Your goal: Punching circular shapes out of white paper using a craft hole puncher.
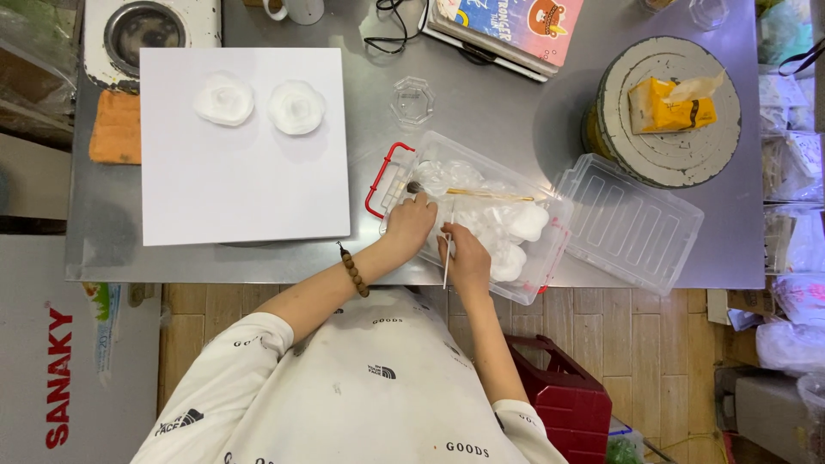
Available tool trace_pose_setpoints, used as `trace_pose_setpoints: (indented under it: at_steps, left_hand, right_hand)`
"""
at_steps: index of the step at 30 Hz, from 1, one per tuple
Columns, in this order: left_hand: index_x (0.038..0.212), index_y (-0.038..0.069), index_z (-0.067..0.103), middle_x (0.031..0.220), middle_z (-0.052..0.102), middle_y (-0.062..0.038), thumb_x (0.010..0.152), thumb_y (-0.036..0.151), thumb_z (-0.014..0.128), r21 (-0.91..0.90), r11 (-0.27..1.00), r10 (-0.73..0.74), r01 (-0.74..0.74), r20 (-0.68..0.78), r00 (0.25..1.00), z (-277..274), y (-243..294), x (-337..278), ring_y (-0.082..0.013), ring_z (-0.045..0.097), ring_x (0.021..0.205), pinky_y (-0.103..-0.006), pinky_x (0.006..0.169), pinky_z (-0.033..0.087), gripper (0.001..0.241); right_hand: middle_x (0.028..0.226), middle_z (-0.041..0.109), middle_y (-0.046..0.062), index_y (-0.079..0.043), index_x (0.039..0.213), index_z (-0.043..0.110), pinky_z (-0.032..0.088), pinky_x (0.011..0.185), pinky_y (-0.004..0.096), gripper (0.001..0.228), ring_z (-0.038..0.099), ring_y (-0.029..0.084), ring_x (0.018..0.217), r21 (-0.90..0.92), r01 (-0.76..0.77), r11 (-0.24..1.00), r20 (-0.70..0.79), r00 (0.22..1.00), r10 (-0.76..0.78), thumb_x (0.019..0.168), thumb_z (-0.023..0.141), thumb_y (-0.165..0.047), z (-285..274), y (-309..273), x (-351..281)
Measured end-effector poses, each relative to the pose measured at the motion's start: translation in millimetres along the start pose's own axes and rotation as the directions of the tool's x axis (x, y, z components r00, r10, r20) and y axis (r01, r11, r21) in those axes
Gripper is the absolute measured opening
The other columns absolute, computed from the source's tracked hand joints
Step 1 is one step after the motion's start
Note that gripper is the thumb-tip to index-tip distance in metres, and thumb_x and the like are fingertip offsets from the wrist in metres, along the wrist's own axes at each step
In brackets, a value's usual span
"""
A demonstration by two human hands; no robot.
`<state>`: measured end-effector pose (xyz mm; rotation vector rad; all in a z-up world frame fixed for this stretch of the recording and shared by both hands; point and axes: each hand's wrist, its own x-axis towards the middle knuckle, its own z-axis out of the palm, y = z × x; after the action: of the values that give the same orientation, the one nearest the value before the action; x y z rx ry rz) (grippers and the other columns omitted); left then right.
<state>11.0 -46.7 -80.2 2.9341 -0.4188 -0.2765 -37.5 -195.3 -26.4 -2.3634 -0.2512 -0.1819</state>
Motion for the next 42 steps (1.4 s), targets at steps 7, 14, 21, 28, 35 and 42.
trace_pose_setpoints:
  at_steps: [7, 14, 21, 28, 35, 42]
  left_hand:
    - [0.089, 0.001, 0.071, 0.111, 0.060, -0.015, 0.066, 0.028, 0.084, -0.092, 0.996, 0.016, -0.020, -0.050, 0.999, -27, -2, -4, -0.0316, 0.063, 0.103, -0.0422, 0.074, 0.057, 0.037]
    - [0.082, 0.003, 0.069, 0.114, 0.066, -0.011, 0.079, 0.012, 0.076, -0.366, 0.920, 0.026, -0.141, -0.302, 0.953, -104, -27, -33, -0.0291, 0.067, 0.099, -0.0398, 0.079, 0.057, 0.012]
    - [0.090, 0.003, 0.065, 0.124, 0.069, -0.014, 0.085, 0.008, 0.076, -0.202, 0.970, -0.226, 0.139, -0.514, 0.828, -182, -108, -113, -0.0310, 0.066, 0.115, -0.0441, 0.093, 0.052, 0.013]
    - [0.104, 0.002, 0.069, 0.136, 0.059, -0.023, 0.082, 0.021, 0.081, -0.093, 0.974, -0.221, 0.205, -0.564, 0.796, -143, -124, -126, -0.0415, 0.053, 0.131, -0.0533, 0.106, 0.041, 0.032]
    - [0.103, 0.005, 0.067, 0.138, 0.061, -0.018, 0.083, 0.017, 0.080, -0.302, 0.947, -0.068, -0.107, -0.515, 0.854, -127, -64, -103, -0.0363, 0.054, 0.135, -0.0491, 0.109, 0.045, 0.027]
    - [0.126, 0.003, 0.056, 0.143, 0.050, -0.024, 0.076, 0.018, 0.082, -0.468, 0.838, 0.143, -0.279, -0.305, 0.942, -82, -14, -42, -0.0415, 0.060, 0.118, -0.0472, 0.094, 0.054, 0.058]
  right_hand:
    - [0.115, 0.075, 0.011, -0.005, 0.108, 0.065, 0.059, 0.075, 0.037, 0.016, 0.073, 0.028, 0.089, 0.088, -0.008, 0.996, 0.042, 0.999, 0.004, 0.093, 0.071, -0.009, 2, 5, 13]
    - [0.117, 0.075, 0.009, -0.005, 0.106, 0.066, 0.057, 0.085, 0.036, 0.016, 0.071, 0.026, 0.098, 0.048, 0.029, 0.998, -0.114, 0.993, -0.023, 0.093, 0.074, -0.008, -18, 33, 0]
    - [0.121, 0.059, 0.017, 0.001, 0.114, 0.054, 0.051, 0.086, 0.045, 0.059, 0.060, 0.035, 0.103, -0.211, -0.177, 0.961, -0.181, 0.974, 0.140, 0.073, 0.091, -0.018, -46, 41, 11]
    - [0.114, 0.061, 0.013, -0.003, 0.118, 0.052, 0.056, 0.078, 0.036, 0.040, 0.066, 0.021, 0.086, 0.039, -0.370, 0.928, -0.127, 0.919, 0.372, 0.088, 0.077, -0.003, -54, 76, 12]
    - [0.119, 0.064, 0.007, -0.005, 0.114, 0.051, 0.056, 0.080, 0.027, 0.033, 0.065, 0.013, 0.094, 0.248, -0.214, 0.945, -0.308, 0.908, 0.286, 0.090, 0.070, 0.006, -120, 96, 12]
    - [0.101, 0.062, 0.004, -0.005, 0.111, 0.058, 0.050, 0.074, 0.029, 0.031, 0.057, 0.012, 0.083, 0.228, -0.341, 0.912, -0.385, 0.829, 0.406, 0.087, 0.076, 0.003, -113, 118, 0]
